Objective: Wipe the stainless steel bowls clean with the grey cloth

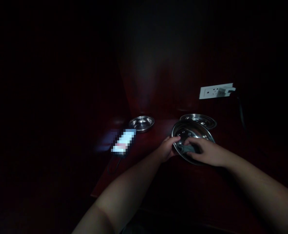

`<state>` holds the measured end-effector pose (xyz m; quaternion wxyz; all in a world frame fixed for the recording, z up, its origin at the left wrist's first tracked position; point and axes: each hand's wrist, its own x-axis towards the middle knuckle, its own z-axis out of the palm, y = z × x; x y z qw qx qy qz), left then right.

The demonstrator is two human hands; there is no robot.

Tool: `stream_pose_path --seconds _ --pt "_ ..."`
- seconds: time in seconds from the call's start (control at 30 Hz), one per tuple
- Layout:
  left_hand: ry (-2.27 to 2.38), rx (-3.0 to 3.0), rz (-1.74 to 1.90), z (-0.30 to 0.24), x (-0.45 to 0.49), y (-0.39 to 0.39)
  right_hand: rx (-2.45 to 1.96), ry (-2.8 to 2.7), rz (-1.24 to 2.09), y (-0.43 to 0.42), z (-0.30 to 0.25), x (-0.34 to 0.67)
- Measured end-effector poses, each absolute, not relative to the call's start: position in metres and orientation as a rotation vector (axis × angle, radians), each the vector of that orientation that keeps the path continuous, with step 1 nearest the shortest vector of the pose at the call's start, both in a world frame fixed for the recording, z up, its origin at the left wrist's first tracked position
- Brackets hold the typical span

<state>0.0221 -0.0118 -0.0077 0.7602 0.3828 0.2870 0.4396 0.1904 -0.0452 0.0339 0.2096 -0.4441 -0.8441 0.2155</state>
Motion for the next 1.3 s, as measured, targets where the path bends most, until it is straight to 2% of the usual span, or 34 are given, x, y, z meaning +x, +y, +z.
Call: stream_pose_path --seconds 0.23,0.37,1.07,1.3 --pt "0.617 0.806 0.936 -0.01 0.023 -0.009 -1.149 -2.356 0.882 -0.044 0.034 0.194" --pt "0.667 0.773 0.924 -0.01 0.026 -0.008 -1.103 -2.306 0.918 -0.044 0.031 0.189" --pt "0.677 0.915 0.85 -0.008 0.026 -0.011 -1.042 -2.283 0.362 -0.039 0.015 0.177" --pt "0.734 0.885 0.898 -0.011 0.028 -0.01 -1.266 -2.291 0.142 -0.027 0.01 0.182"
